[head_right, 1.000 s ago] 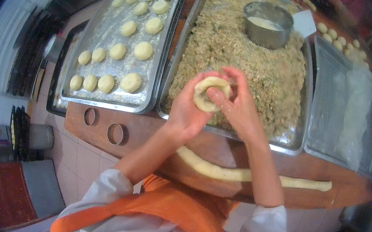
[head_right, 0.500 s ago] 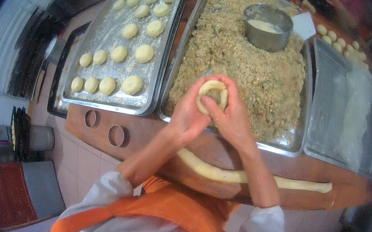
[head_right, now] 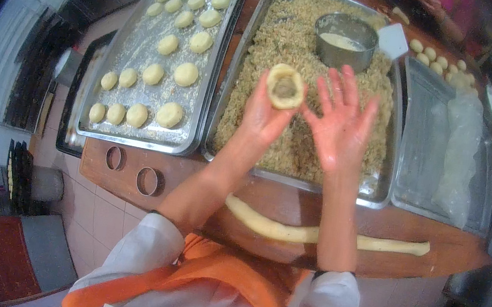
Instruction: The person arranges dough balls on a tray, then breaks off sections from a roll of dough and stuffs them with filling by hand from a large container.
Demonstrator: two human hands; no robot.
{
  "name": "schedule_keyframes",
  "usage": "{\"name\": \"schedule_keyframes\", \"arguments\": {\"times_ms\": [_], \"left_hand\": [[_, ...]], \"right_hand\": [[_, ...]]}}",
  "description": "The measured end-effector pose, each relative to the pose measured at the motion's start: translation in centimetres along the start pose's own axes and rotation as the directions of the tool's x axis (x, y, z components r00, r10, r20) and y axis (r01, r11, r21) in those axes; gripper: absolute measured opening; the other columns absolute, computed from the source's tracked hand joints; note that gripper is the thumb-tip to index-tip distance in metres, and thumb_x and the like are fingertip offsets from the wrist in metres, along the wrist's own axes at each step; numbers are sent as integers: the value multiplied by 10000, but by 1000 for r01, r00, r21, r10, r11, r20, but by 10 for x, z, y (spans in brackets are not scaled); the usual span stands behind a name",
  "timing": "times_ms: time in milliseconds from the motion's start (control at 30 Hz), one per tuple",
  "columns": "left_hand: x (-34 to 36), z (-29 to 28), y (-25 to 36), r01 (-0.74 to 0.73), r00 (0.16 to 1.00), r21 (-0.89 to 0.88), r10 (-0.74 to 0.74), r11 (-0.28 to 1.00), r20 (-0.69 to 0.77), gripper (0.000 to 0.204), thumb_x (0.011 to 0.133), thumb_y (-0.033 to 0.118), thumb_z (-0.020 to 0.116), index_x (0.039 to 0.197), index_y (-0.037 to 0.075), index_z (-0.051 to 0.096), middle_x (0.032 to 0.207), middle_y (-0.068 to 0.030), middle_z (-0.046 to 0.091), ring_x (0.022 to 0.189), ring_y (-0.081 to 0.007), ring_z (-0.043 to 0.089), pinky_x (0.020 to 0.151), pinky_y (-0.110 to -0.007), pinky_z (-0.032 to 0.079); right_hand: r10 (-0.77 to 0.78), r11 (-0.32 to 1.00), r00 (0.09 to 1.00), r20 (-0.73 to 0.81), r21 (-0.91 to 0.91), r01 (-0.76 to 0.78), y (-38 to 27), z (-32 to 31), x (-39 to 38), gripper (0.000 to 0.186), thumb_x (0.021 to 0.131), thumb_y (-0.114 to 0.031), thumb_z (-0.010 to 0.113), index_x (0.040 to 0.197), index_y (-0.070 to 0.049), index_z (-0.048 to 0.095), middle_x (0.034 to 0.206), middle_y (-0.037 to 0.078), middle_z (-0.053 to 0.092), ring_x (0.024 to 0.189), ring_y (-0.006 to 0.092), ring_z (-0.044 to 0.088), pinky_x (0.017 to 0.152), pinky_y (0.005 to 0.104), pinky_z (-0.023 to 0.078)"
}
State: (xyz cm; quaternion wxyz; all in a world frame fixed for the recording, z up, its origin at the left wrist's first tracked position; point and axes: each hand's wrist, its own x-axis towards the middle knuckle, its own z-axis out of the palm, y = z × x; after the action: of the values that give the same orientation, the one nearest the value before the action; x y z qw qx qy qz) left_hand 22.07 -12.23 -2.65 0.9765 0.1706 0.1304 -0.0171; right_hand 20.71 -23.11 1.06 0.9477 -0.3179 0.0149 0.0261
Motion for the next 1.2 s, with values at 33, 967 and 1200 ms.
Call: {"name": "schedule_keyframes", "arguments": {"times_ms": [33, 967, 1200], "left_hand": [[-2, 2, 3, -17, 1000, -2, 17, 1000, -8, 266, 907, 316, 443, 965, 66, 508, 932, -65, 559, 871, -174, 551, 785, -352, 482], [-105, 1, 50, 433, 896, 308, -441, 847, -47, 486, 928, 457, 241, 1143, 74, 448, 1121, -86, 514, 1034, -205, 526, 903, -370, 439], [-131, -23, 51, 114, 897, 678, -368, 726, 243, 406, 857, 73, 498, 1236, 23, 362, 1134, -52, 487, 1067, -147, 478, 898, -312, 417]], "right_hand": [[-75, 997, 996, -39, -24, 74, -5, 4, -1, 684, 868, -569, 292, 1316, -51, 291, 1325, 143, 313, 1250, 271, 282, 1026, 415, 275], [179, 183, 838, 516, -854, 487, 17, -14, -66, 753, 625, -117, 740, 1266, -37, 354, 1338, 158, 337, 1226, 286, 356, 978, 376, 337], [272, -24, 647, 712, -667, 744, 7, 23, -80, 625, 624, -110, 714, 1177, -41, 430, 1163, 135, 476, 1107, 298, 454, 988, 402, 320]]}}
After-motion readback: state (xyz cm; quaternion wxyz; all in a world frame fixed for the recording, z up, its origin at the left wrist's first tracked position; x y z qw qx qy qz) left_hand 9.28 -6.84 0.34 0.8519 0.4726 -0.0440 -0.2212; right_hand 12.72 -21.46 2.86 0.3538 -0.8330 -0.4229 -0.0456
